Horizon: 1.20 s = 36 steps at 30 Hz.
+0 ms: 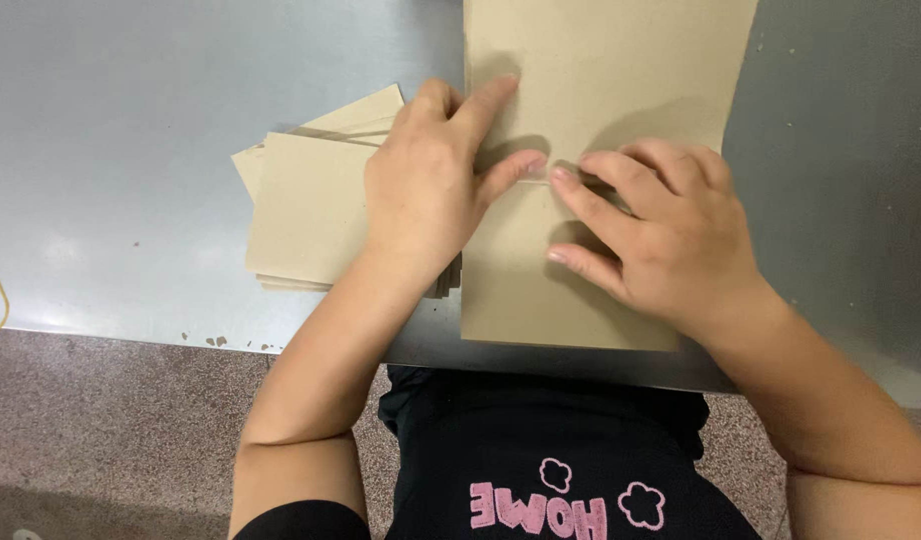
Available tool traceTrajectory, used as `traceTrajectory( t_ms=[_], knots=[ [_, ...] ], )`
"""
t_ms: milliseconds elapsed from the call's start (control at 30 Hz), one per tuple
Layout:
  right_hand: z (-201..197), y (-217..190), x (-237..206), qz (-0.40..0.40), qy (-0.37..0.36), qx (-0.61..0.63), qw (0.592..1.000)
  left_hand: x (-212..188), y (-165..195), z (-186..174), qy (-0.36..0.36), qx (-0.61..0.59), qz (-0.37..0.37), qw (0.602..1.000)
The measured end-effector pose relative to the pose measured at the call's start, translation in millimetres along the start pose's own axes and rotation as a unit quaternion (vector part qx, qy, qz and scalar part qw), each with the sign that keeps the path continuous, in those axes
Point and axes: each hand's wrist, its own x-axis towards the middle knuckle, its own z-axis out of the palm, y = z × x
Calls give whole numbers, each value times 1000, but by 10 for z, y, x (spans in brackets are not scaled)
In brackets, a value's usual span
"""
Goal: The person folds brown paper sheets in half on a metal worktable, creasing each fold by hand and stacking the folded sheets to the side. They gather the finished stack, secure it with a rubber band, and continue folding more sheets.
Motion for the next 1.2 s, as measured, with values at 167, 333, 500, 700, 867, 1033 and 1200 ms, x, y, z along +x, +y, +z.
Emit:
traceTrajectory(
  t_ms=[167,333,500,700,867,1033,1200],
  knots=[
    [-220,96,-151,56,-33,-48,997,-56,-152,-107,9,69,31,997],
    [-363,145,-546,137,-77,-143,977,-92,-244,-161,37,81,227,970],
    [-332,-176,-688,123,-71,82,986,-74,-81,-14,-12,71,261,963],
    [-279,-366,-429,22,-92,193,977,-247,-188,-210,-11,101,268,958],
    [-263,-279,-362,37,-102,224,968,-686,-580,-823,73,127,149,978],
    [-255,-243,-351,39,-124,252,959,-1102,-851,-1090,-92,129,-41,987],
    [-289,-272,-345,7,-127,203,971,-1085,-670,-958,-113,148,19,982]
  ],
)
